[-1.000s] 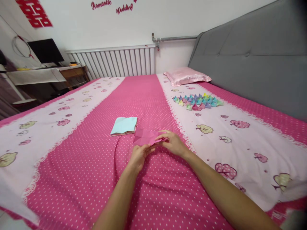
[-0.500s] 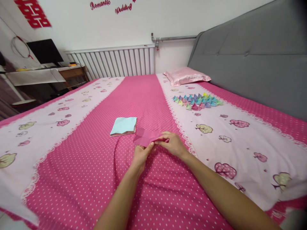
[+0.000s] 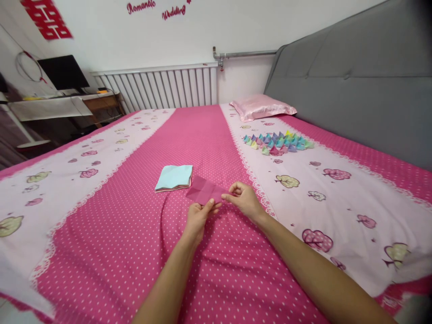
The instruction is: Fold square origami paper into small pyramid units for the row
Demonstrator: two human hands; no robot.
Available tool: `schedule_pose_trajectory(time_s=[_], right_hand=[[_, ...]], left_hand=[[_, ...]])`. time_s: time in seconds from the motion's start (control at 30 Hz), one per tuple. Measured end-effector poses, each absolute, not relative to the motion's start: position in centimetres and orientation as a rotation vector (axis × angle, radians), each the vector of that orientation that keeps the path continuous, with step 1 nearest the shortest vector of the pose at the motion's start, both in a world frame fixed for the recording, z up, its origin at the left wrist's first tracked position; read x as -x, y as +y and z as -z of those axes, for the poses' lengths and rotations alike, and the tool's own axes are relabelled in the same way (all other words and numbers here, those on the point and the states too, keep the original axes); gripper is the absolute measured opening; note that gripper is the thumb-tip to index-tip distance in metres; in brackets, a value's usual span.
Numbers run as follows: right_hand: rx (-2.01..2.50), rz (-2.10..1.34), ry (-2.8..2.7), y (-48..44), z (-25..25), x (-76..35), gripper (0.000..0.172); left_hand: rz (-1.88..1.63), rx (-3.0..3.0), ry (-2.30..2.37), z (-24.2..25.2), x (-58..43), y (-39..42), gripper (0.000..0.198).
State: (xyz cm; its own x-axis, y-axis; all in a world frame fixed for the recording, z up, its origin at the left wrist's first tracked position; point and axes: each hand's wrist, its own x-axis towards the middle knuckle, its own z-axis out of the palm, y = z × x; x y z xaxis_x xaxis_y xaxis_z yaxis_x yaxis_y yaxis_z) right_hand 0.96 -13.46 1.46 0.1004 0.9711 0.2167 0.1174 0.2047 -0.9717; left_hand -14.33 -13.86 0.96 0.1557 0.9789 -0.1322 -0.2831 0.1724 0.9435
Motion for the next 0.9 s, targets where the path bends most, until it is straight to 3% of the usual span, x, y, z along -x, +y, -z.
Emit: schedule_pose_trajectory(time_s=[0.4,0.7,0.9], right_hand=[[1.17,-1.113,-1.114,-13.42,-1.98,-1.19,0.037],[1.194,-1.122,-1.097,-13.27,-1.8,-1.15,0.013],[1.226,-1.105,-1.08,-13.11,-1.81,-1.18,0.011]], left_hand=[[-1.237,-0.808,1.031,-0.95,14.28,-13.41,0.02],[-1.27,-0.801,0.994,-0.79,14.61,-13.11,0.028],[-1.253,-0.855,0.946,-0.76,14.76,-13.14,0.03]])
